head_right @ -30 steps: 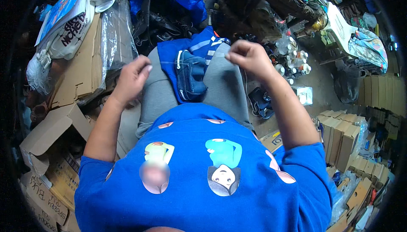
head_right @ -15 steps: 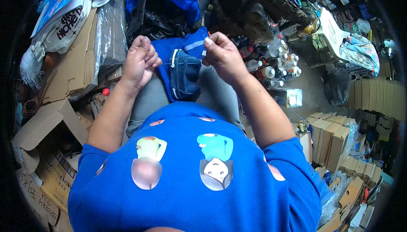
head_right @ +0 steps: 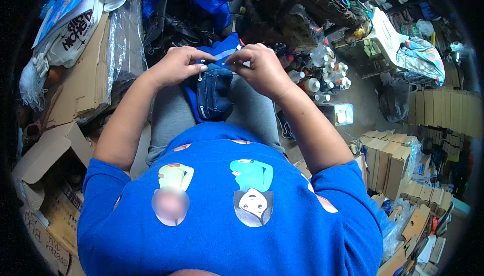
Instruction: Insert and thread laces into different types of footwear in a manufacturing setting.
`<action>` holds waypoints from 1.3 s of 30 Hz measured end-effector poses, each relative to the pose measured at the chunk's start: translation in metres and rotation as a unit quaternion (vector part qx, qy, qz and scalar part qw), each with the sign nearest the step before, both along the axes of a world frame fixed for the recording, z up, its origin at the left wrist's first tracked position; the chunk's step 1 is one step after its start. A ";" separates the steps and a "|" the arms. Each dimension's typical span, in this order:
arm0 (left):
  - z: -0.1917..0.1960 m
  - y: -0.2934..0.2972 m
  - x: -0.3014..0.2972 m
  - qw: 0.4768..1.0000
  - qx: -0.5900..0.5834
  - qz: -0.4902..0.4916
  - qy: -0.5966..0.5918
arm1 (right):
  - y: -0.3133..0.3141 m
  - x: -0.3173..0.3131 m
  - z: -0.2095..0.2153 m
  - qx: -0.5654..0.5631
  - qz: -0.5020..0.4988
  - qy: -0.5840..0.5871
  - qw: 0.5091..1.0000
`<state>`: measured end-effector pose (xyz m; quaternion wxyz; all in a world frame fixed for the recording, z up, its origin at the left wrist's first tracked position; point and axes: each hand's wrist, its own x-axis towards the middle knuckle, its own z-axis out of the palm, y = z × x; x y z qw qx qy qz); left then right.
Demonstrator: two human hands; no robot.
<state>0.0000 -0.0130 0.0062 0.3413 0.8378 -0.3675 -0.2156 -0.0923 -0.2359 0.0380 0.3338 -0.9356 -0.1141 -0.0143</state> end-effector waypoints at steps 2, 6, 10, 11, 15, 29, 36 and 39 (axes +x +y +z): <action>0.003 -0.002 0.004 0.998 0.028 -0.039 0.029 | 0.004 -0.001 0.000 -0.004 -0.002 0.018 1.000; 0.010 -0.006 0.003 0.993 0.026 -0.024 0.115 | 0.007 -0.002 -0.003 0.002 0.003 0.044 0.999; 0.006 -0.005 0.004 0.991 0.018 -0.020 0.128 | 0.006 0.002 -0.004 -0.035 0.030 0.033 0.998; 0.005 -0.005 0.004 0.991 0.012 -0.022 0.131 | 0.007 0.002 -0.003 -0.036 0.030 0.034 0.998; 0.000 -0.004 0.006 0.991 0.009 -0.021 0.131 | 0.013 0.007 0.009 -0.111 0.050 0.035 0.992; 0.002 -0.011 0.015 0.989 0.044 -0.139 0.024 | -0.015 0.012 -0.018 0.179 0.025 0.254 0.950; -0.011 -0.028 0.002 0.987 -0.066 -0.128 0.069 | -0.034 0.000 -0.032 0.218 0.031 0.262 0.939; -0.020 -0.031 0.004 0.984 -0.080 -0.119 0.110 | -0.028 -0.003 -0.038 0.231 0.013 0.250 0.940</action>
